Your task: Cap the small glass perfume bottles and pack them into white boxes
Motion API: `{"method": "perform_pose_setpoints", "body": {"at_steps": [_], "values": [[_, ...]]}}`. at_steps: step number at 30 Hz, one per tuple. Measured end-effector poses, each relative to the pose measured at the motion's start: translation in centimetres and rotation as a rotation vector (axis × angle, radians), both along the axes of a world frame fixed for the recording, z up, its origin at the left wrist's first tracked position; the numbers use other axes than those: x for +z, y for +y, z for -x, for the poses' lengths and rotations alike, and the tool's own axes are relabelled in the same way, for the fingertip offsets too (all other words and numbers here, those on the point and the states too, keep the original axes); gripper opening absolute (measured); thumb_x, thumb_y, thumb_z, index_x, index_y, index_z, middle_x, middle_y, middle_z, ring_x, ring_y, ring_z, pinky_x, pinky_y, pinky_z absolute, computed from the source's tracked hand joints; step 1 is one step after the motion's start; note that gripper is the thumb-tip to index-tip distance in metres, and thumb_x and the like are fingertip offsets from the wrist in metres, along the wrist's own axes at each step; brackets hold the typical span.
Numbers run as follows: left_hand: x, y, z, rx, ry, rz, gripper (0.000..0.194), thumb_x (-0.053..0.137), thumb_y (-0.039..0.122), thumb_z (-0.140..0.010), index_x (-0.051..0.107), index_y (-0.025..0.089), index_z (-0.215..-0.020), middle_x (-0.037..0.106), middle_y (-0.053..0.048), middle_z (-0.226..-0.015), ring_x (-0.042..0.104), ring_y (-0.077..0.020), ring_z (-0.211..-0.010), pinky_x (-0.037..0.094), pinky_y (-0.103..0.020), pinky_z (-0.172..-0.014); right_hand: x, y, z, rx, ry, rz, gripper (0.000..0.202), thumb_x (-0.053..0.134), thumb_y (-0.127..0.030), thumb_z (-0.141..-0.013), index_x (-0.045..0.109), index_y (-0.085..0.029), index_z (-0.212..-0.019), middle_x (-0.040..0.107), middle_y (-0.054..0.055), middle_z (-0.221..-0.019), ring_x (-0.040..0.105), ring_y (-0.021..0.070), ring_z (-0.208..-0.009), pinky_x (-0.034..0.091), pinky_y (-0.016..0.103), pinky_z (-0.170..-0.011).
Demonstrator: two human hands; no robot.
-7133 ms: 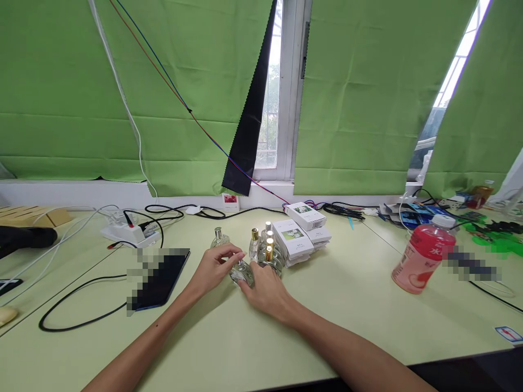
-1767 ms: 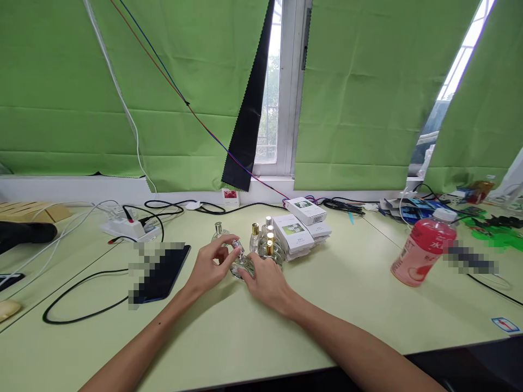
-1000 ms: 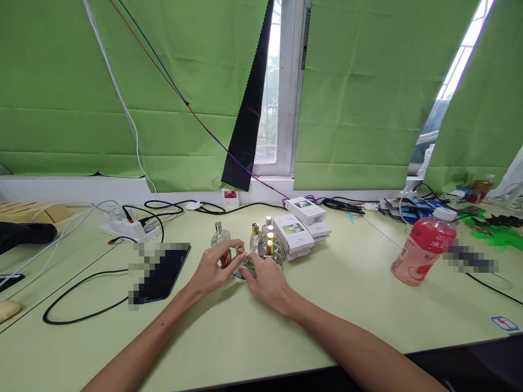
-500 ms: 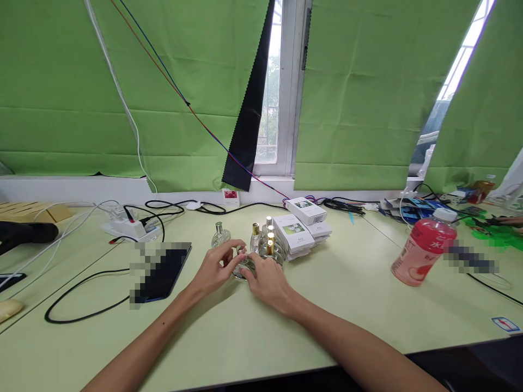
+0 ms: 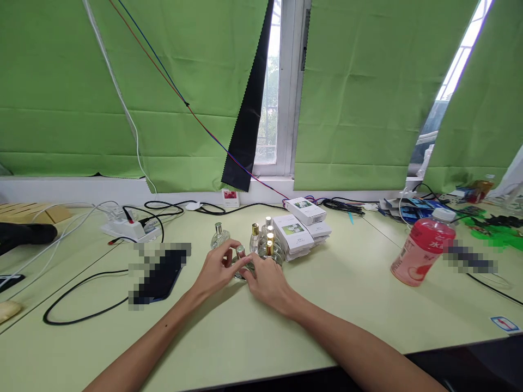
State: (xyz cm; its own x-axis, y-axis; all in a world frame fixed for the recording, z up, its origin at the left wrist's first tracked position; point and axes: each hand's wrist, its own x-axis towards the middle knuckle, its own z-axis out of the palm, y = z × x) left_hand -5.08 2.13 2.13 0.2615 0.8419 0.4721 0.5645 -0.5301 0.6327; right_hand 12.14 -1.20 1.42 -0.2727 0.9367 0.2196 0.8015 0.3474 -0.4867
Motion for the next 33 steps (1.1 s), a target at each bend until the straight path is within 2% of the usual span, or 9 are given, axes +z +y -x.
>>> {"method": "perform_pose_setpoints", "body": {"at_steps": [3,6,10,18,21,24,27,33], "values": [[-0.1,0.0,-0.1,0.046,0.003,-0.019,0.031,0.063,0.051,-0.087,0.058,0.021,-0.09,0.046,0.008,-0.058,0.039,-0.0101,-0.051,0.037,-0.024,-0.053,0.2,-0.1,0.0,-0.001,-0.003,0.012,0.031,0.048,-0.039,-0.1,0.059,-0.02,-0.121,0.072,0.01,-0.089,0.07,0.0287,-0.089,0.043,0.031,-0.07],[0.0,0.0,-0.1,0.037,0.0,0.0,0.031,0.063,0.051,-0.087,0.06,0.021,-0.091,0.041,0.008,-0.057,0.04,-0.0107,-0.052,0.036,-0.023,-0.052,0.4,-0.2,0.0,-0.01,-0.007,0.028,0.032,0.049,-0.04,-0.1,0.059,-0.02,-0.121,0.072,0.01,-0.089,0.07,0.0281,-0.088,0.043,0.03,-0.071],[0.4,0.1,0.2,-0.015,0.007,0.048,0.03,0.061,0.049,-0.088,0.064,0.02,-0.094,0.042,0.006,-0.06,0.042,-0.0115,-0.055,0.036,-0.023,-0.052,0.8,-0.3,0.0,-0.013,-0.002,0.039,0.031,0.049,-0.039,-0.099,0.061,-0.02,-0.12,0.073,0.01,-0.089,0.07,0.0281,-0.086,0.043,0.03,-0.069],[0.9,0.0,0.6,-0.117,0.026,0.112,0.034,0.055,0.05,-0.092,0.068,0.021,-0.104,0.044,0.004,-0.066,0.043,-0.0132,-0.061,0.042,-0.024,-0.055,0.5,-0.3,-0.2,0.005,0.027,0.005,0.038,0.049,-0.039,-0.099,0.057,-0.021,-0.132,0.073,0.009,-0.087,0.07,0.027,-0.085,0.041,0.03,-0.069],[0.6,0.0,0.3,-0.082,-0.014,0.112,0.035,0.059,0.052,-0.089,0.065,0.02,-0.104,0.044,0.005,-0.064,0.044,-0.0127,-0.058,0.041,-0.024,-0.054,0.4,-0.1,-0.2,0.001,0.01,0.004,0.034,0.05,-0.038,-0.098,0.059,-0.021,-0.126,0.073,0.009,-0.087,0.07,0.0269,-0.085,0.041,0.029,-0.069],[0.1,0.0,-0.1,-0.008,-0.048,0.087,0.034,0.062,0.053,-0.087,0.06,0.02,-0.095,0.039,0.008,-0.058,0.039,-0.0109,-0.052,0.036,-0.023,-0.051,0.3,-0.1,-0.1,-0.004,-0.007,0.007,0.029,0.049,-0.038,-0.099,0.061,-0.02,-0.118,0.073,0.01,-0.089,0.07,0.0273,-0.086,0.042,0.03,-0.069],[-0.3,0.1,-0.3,0.036,-0.049,0.053,0.033,0.062,0.053,-0.086,0.057,0.02,-0.089,0.035,0.009,-0.056,0.034,-0.0097,-0.05,0.031,-0.022,-0.05,0.5,-0.1,-0.1,-0.003,-0.01,0.013,0.03,0.049,-0.038,-0.099,0.06,-0.019,-0.119,0.073,0.011,-0.091,0.07,0.0286,-0.088,0.042,0.03,-0.069],[0.1,0.1,0.0,-0.001,-0.016,0.066,0.033,0.061,0.052,-0.088,0.061,0.02,-0.09,0.036,0.008,-0.057,0.036,-0.0104,-0.053,0.031,-0.022,-0.051,0.8,-0.2,-0.1,-0.005,-0.004,0.035,0.032,0.049,-0.038,-0.099,0.06,-0.017,-0.121,0.074,0.011,-0.091,0.07,0.0292,-0.089,0.043,0.031,-0.07]]}}
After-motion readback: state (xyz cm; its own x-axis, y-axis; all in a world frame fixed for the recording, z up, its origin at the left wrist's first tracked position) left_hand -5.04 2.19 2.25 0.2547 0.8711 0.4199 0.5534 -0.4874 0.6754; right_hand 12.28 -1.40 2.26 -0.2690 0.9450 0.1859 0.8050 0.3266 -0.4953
